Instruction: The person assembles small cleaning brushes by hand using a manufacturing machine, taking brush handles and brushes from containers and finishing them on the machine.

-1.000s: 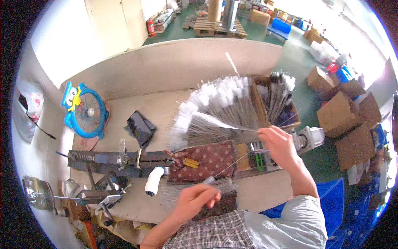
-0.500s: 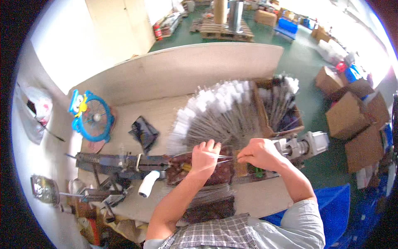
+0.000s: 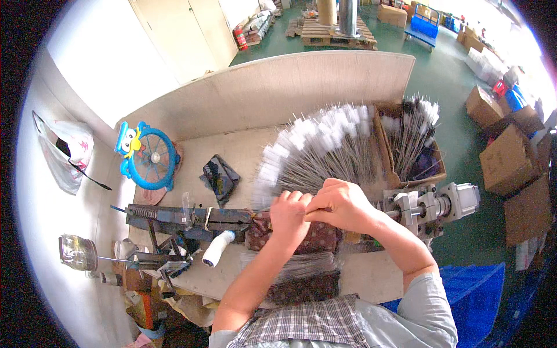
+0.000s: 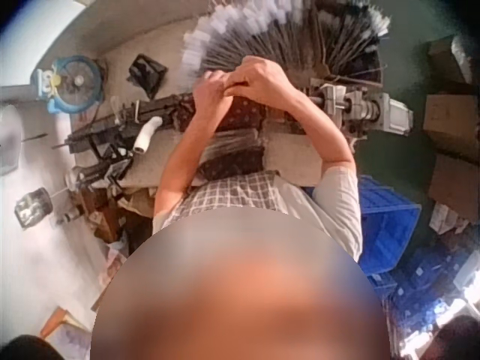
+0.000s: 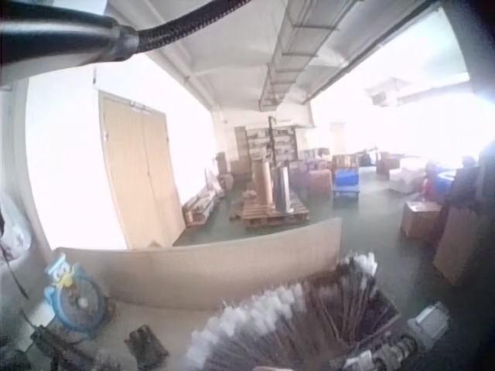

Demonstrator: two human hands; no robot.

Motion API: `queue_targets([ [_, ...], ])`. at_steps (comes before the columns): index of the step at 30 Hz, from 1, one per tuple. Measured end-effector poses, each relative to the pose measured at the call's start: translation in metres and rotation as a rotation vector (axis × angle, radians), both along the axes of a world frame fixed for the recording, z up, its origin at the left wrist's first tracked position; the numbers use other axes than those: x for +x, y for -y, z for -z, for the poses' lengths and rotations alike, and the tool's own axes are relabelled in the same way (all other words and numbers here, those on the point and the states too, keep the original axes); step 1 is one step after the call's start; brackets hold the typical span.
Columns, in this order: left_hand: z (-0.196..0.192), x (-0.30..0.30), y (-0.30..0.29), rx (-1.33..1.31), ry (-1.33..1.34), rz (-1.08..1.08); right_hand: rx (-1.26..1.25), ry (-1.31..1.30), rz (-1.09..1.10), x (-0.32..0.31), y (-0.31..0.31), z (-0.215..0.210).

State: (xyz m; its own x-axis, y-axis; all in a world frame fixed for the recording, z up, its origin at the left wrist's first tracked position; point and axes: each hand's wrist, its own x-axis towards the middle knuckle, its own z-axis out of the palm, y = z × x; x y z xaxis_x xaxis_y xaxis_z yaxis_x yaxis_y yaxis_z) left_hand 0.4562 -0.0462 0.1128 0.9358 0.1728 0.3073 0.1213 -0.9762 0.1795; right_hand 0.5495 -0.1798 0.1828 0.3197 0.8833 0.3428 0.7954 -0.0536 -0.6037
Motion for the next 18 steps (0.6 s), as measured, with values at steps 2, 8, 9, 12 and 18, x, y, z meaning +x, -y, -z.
queue_targets([
  [2,0.015,0.003,-0.021,0.122,0.023,-0.051,0.003,0.022,0.005,-0.005,-0.01,0.003],
  [8,0.018,-0.055,-0.01,-0.144,0.301,0.016,0.054,0.062,-0.013,-0.03,-0.056,0.026],
  [9,0.008,-0.083,-0.005,-0.091,0.202,0.079,0.054,0.063,-0.019,-0.037,-0.063,0.028],
  [12,0.034,-0.139,-0.002,-0.382,0.166,0.08,-0.028,0.155,-0.064,-0.048,-0.081,0.033],
  [18,0.025,-0.18,-0.035,-1.842,0.42,-0.566,-0.153,0.232,-0.022,-0.068,-0.101,0.041],
])
